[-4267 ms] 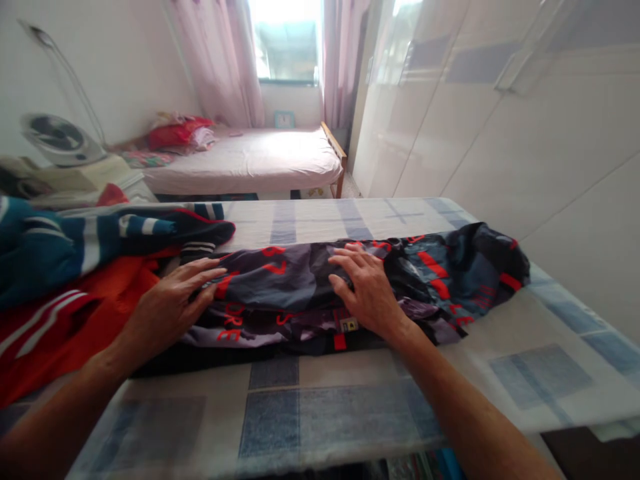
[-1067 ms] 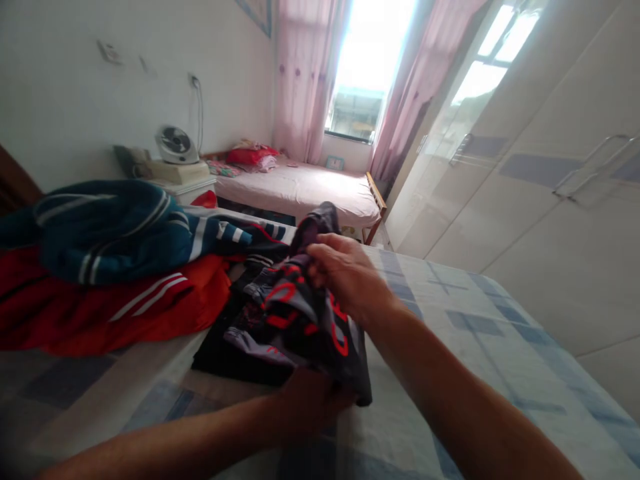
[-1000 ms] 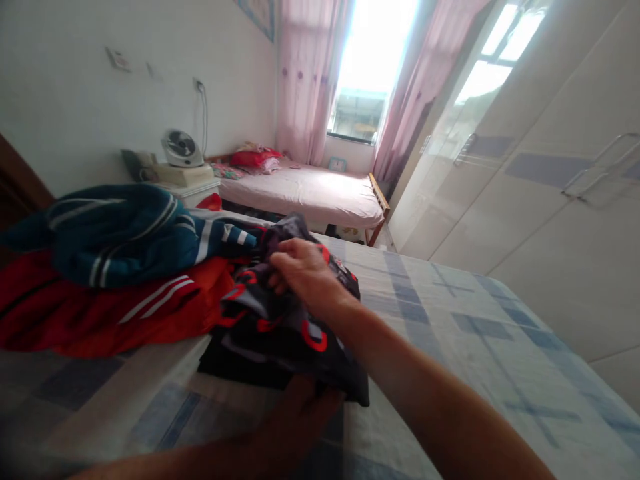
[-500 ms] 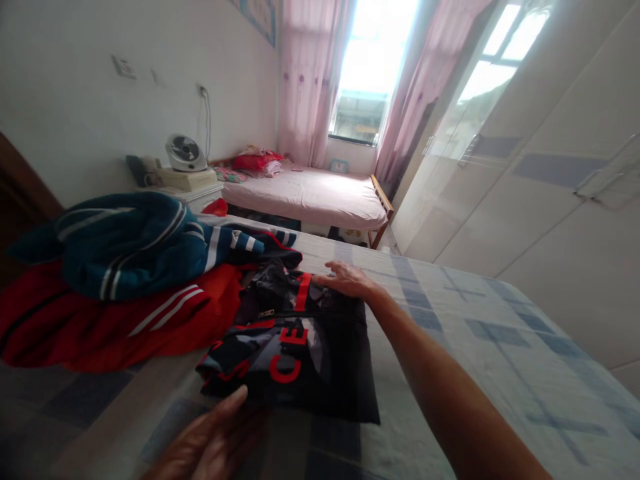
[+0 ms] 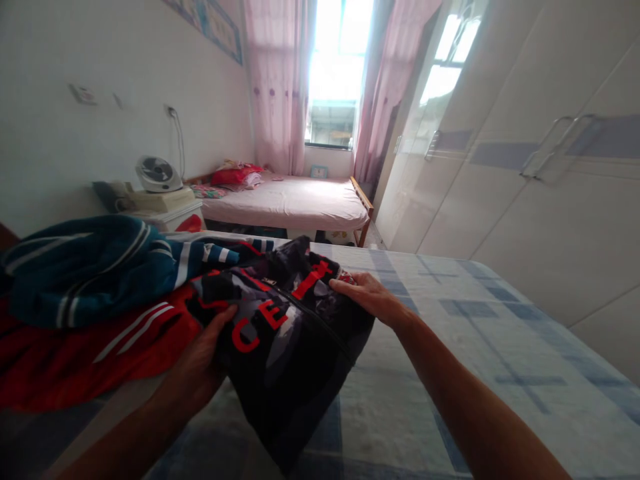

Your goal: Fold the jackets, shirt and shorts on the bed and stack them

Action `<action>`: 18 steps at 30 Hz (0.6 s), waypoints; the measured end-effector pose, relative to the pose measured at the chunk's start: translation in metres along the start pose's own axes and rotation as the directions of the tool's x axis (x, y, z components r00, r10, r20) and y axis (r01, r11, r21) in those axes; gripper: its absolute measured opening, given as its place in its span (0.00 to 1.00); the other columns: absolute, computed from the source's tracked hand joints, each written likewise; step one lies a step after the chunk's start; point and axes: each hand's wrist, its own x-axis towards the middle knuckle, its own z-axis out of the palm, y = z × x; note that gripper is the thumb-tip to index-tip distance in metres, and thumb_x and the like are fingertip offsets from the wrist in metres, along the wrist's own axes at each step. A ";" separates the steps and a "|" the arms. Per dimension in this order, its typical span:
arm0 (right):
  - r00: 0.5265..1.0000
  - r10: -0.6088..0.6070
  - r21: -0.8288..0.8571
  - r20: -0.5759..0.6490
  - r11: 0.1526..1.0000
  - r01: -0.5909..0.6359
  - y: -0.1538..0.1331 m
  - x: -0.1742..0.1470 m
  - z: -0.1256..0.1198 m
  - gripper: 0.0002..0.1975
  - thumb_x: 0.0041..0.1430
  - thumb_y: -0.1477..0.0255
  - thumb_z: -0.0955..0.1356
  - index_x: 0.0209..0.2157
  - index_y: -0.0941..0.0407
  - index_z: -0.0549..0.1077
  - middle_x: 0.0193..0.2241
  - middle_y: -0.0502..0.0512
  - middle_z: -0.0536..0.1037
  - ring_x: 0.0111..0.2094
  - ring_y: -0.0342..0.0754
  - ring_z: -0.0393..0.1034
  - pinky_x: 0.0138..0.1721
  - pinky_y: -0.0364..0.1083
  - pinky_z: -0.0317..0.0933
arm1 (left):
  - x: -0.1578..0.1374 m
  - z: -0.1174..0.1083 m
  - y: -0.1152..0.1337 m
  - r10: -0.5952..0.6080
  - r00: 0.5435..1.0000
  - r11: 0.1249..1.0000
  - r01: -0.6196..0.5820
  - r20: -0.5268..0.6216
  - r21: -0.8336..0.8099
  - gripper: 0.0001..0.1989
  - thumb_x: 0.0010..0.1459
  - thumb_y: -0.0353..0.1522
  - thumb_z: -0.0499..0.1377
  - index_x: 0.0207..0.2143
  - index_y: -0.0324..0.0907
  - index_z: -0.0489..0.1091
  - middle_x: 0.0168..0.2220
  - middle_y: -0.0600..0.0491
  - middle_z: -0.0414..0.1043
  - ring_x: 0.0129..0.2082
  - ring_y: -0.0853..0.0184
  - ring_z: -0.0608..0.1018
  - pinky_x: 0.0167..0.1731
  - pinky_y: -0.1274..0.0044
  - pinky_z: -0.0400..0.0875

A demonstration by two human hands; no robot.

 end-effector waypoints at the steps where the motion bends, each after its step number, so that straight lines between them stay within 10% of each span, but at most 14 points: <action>1: 0.999 0.020 0.077 -0.049 0.997 -0.016 0.001 -0.016 -0.003 0.23 0.51 0.51 0.67 0.31 0.58 0.73 0.26 0.51 0.76 0.25 0.43 0.68 0.26 0.42 0.60 | 0.009 0.009 0.004 0.072 0.997 0.996 -0.074 0.036 0.056 0.15 0.54 0.33 0.60 0.45 0.39 0.71 0.35 0.49 0.79 0.32 0.64 0.81 0.36 0.73 0.76; 6: 0.925 0.171 -0.138 -0.339 0.964 -0.229 0.042 -0.070 -0.011 0.26 0.55 0.51 0.62 0.37 0.60 0.73 0.29 0.59 0.78 0.30 0.53 0.73 0.34 0.50 0.66 | 0.066 0.038 -0.011 0.207 0.949 0.794 -0.305 0.239 0.525 0.21 0.55 0.41 0.57 0.44 0.34 0.70 0.36 0.43 0.77 0.35 0.58 0.80 0.37 0.65 0.76; 11: 0.788 -0.157 -0.586 -0.595 0.756 -0.292 0.074 -0.085 -0.014 0.31 0.60 0.55 0.60 0.58 0.63 0.61 0.56 0.67 0.66 0.56 0.59 0.60 0.56 0.59 0.54 | 0.089 0.046 -0.038 0.373 0.888 0.589 -0.451 0.270 0.671 0.30 0.50 0.32 0.60 0.56 0.34 0.60 0.61 0.37 0.57 0.60 0.54 0.63 0.59 0.59 0.55; 16: 0.817 -0.425 -0.783 -0.390 0.619 -0.052 0.046 -0.063 0.002 0.29 0.63 0.57 0.58 0.62 0.54 0.56 0.64 0.56 0.53 0.65 0.53 0.41 0.62 0.56 0.42 | 0.073 0.051 -0.042 0.310 0.523 -0.070 -0.820 0.794 0.568 0.24 0.58 0.41 0.55 0.56 0.46 0.65 0.65 0.48 0.52 0.66 0.57 0.49 0.63 0.60 0.44; 18: 0.862 -0.406 -0.812 -0.303 0.584 -0.011 0.048 -0.046 0.008 0.28 0.63 0.57 0.58 0.62 0.52 0.57 0.65 0.54 0.51 0.66 0.53 0.38 0.63 0.57 0.39 | 0.076 0.045 -0.049 0.189 0.467 -0.259 -0.825 0.864 0.503 0.24 0.59 0.44 0.53 0.57 0.49 0.63 0.65 0.50 0.51 0.66 0.55 0.49 0.62 0.55 0.45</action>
